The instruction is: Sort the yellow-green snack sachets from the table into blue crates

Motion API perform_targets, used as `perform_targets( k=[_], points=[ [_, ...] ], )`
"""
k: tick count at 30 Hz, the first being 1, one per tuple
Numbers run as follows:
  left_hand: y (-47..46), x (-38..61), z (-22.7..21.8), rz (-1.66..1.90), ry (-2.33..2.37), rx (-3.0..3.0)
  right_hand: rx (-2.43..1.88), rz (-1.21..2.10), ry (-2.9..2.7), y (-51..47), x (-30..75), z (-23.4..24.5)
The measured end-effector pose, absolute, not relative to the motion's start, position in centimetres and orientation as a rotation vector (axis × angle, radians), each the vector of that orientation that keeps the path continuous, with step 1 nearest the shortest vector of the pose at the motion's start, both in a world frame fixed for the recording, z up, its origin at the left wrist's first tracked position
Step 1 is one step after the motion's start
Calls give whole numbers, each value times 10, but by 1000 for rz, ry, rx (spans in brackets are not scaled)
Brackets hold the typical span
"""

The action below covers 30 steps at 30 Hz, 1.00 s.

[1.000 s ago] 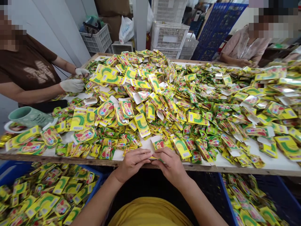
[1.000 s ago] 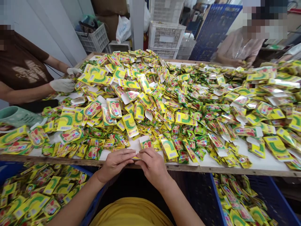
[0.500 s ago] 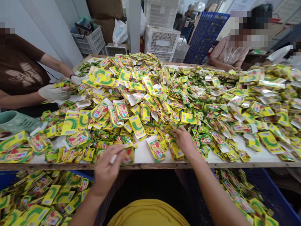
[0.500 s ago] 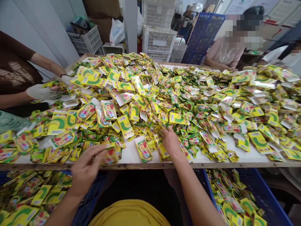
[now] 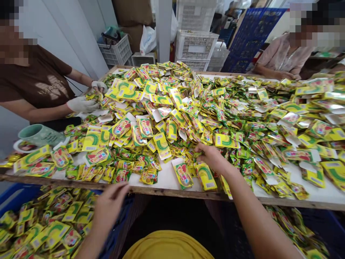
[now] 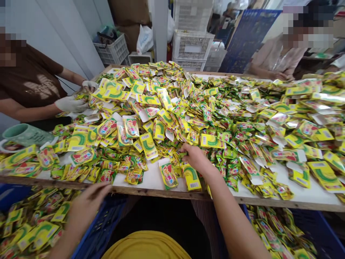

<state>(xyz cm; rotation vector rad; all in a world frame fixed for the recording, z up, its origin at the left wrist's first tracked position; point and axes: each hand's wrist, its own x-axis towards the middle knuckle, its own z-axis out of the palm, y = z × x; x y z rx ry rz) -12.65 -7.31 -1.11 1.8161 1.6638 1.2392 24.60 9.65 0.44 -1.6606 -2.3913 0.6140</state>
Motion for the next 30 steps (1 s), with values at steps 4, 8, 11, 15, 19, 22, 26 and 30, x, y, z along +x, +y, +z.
perform_targets(
  k=[4, 8, 11, 15, 19, 22, 26, 30],
  points=[
    [-6, -9, -37, 905, 1499, 1603, -1621, 655, -2537, 119, 223, 1],
    [21, 39, -36, 745, 1519, 1707, -1589, 629, -2573, 123, 220, -6],
    [25, 32, -28, 886, 1494, 1663, -1512, 636, -2546, 114, 228, -5],
    [25, 6, -15, 991, 1384, 1736, -1492, 615, -2325, 100, 228, 3],
    [17, 0, -11, 928, 1196, 1861, -1257, 895, -1662, 77, 198, 7],
    [8, 4, -16, 958, 1169, 1886, -1230, 942, -1570, 54, 173, 7],
    [-3, 1, -23, 1003, 1139, 1920, -1282, 613, -1817, 35, 164, 10],
    [-10, -5, -23, 1075, 1140, 1906, -1414, 508, -2093, 33, 168, 27]
  ],
)
